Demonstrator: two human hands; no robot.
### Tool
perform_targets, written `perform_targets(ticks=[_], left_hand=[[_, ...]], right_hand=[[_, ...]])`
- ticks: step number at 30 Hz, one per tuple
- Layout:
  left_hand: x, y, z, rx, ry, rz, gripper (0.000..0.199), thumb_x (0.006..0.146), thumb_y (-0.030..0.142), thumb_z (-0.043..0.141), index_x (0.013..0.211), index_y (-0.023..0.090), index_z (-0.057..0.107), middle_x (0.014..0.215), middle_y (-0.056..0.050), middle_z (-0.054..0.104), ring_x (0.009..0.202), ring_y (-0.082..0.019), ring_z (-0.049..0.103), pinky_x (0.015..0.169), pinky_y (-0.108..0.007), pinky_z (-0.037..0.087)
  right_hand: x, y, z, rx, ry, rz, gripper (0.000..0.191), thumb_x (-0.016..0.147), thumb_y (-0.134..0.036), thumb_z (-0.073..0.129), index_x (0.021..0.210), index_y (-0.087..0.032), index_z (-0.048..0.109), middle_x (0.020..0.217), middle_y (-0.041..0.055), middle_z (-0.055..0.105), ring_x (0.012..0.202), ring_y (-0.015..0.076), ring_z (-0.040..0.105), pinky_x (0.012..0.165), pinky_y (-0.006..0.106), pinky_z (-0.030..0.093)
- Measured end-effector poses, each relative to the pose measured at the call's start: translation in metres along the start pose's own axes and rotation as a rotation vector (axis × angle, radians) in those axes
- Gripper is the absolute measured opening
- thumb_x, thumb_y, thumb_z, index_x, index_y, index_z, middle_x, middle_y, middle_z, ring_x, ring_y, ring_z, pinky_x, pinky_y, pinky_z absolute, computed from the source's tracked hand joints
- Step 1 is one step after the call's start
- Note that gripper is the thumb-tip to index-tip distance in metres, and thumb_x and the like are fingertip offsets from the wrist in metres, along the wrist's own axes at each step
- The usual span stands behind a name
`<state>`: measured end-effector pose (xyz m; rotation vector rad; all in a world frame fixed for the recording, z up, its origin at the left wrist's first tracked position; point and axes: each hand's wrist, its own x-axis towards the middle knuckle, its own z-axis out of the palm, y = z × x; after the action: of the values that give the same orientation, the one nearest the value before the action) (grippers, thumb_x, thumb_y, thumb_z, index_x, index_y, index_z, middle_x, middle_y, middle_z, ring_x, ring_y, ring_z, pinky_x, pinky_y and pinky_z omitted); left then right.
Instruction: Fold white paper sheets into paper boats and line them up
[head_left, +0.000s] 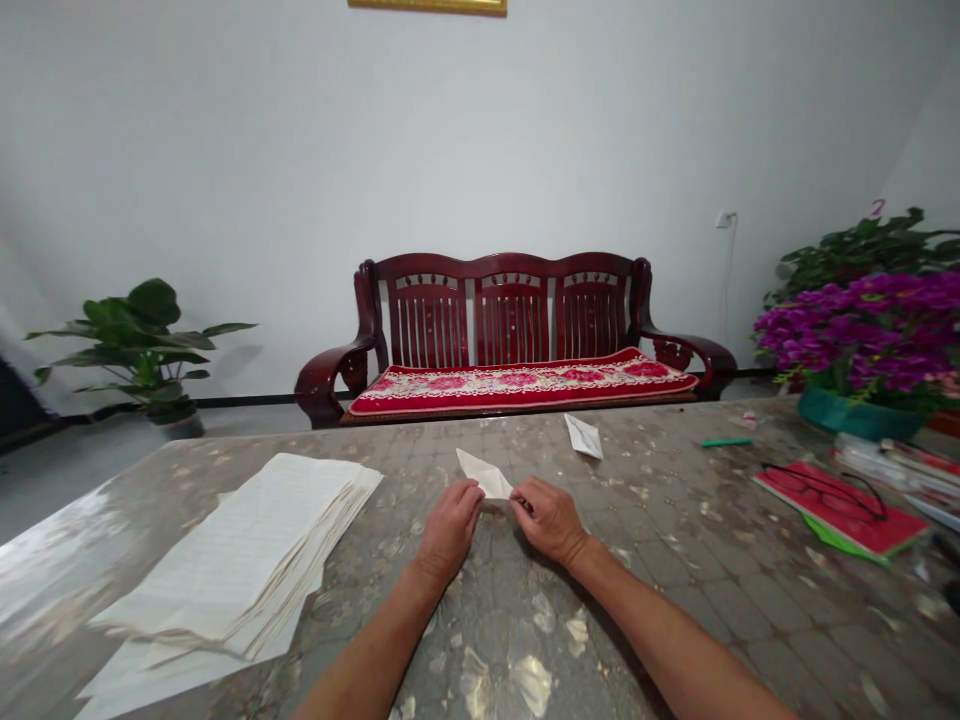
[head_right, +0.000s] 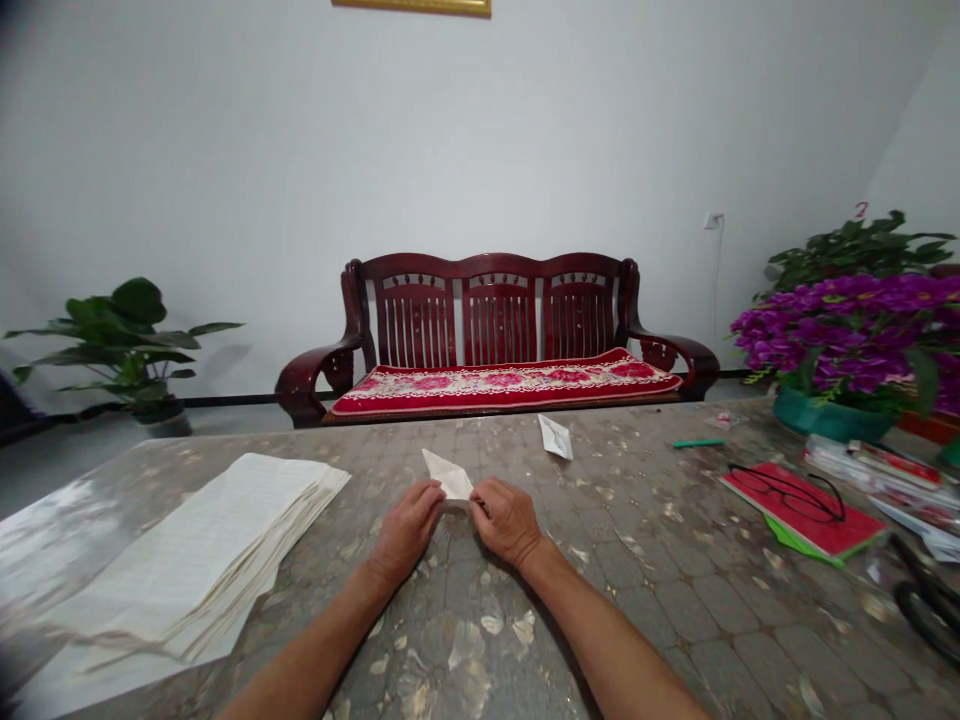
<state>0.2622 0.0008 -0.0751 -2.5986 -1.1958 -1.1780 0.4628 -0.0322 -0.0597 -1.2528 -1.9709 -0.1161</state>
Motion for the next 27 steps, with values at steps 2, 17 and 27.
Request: perform_targets(ticks=[2, 17, 27], left_hand=[[-0.001, 0.001, -0.002, -0.024, 0.062, 0.02, 0.02, 0.095, 0.019, 0.045, 0.109, 0.022, 0.059, 0.116, -0.008, 0.063, 0.108, -0.021, 0.062, 0.094, -0.036, 0.052], [0.02, 0.048, 0.032, -0.291, -0.218, -0.125, 0.019, 0.09, 0.024, 0.052, 0.104, 0.024, 0.066, 0.088, -0.002, 0.072, 0.08, -0.017, 0.067, 0.075, -0.027, 0.052], [0.065, 0.085, 0.088, -0.465, -0.038, -0.36, 0.021, 0.082, 0.008, 0.053, 0.092, 0.019, 0.068, 0.087, -0.001, 0.068, 0.077, -0.014, 0.062, 0.077, -0.028, 0.05]], right_hand=[[0.001, 0.003, -0.007, 0.002, 0.033, 0.012, 0.015, 0.087, -0.016, 0.051, 0.079, -0.021, 0.064, 0.076, 0.002, 0.065, 0.07, 0.0145, 0.059, 0.066, 0.024, 0.041], [-0.019, 0.152, -0.092, -0.272, 0.581, 0.604, 0.033, 0.086, -0.04, 0.042, 0.086, -0.019, 0.067, 0.085, 0.0093, 0.067, 0.075, 0.0208, 0.056, 0.066, 0.029, 0.038], [-0.029, 0.155, -0.08, -0.165, 0.592, 0.486, 0.03, 0.089, -0.042, 0.046, 0.085, -0.019, 0.066, 0.082, 0.0067, 0.065, 0.074, 0.0195, 0.057, 0.069, 0.029, 0.042]])
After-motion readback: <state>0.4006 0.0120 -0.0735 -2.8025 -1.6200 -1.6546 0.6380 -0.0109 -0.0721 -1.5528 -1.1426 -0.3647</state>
